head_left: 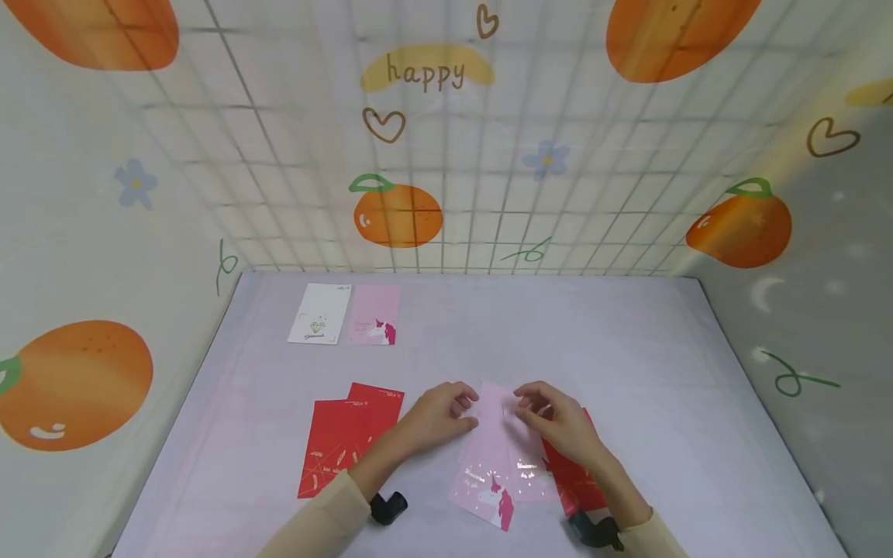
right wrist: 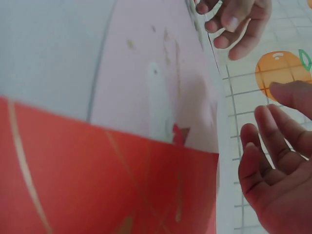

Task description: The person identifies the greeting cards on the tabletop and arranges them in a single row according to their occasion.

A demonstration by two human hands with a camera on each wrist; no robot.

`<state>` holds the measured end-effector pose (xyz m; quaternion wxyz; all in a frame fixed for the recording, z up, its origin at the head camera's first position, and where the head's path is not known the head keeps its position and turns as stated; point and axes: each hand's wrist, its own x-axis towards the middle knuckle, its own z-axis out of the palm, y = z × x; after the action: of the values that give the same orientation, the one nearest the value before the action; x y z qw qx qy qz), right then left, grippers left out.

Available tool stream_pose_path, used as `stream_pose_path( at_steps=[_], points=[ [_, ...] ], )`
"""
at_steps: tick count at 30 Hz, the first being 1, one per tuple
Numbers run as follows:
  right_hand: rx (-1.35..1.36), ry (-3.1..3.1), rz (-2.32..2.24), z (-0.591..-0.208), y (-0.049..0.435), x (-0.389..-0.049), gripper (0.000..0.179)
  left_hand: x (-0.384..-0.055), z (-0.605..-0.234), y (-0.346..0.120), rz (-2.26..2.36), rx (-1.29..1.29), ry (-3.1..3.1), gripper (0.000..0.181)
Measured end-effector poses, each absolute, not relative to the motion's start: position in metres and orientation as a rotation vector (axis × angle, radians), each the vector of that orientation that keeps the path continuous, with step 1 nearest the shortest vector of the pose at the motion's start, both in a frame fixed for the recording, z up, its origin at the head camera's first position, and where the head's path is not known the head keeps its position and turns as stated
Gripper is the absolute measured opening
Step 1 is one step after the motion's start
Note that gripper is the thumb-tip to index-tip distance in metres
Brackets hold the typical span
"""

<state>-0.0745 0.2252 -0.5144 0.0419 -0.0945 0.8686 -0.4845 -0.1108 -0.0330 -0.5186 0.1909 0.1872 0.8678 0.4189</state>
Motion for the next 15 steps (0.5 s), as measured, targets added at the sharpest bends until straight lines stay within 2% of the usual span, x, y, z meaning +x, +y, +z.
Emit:
stream_pose_path(
  at_steps=[15],
  points=[
    [-0.298,2.585,-1.43,-0.531,0.231,-0.072,0.036,-0.109,-0.526,-0.022,0.96,0.535,2.519,0.044]
  ],
)
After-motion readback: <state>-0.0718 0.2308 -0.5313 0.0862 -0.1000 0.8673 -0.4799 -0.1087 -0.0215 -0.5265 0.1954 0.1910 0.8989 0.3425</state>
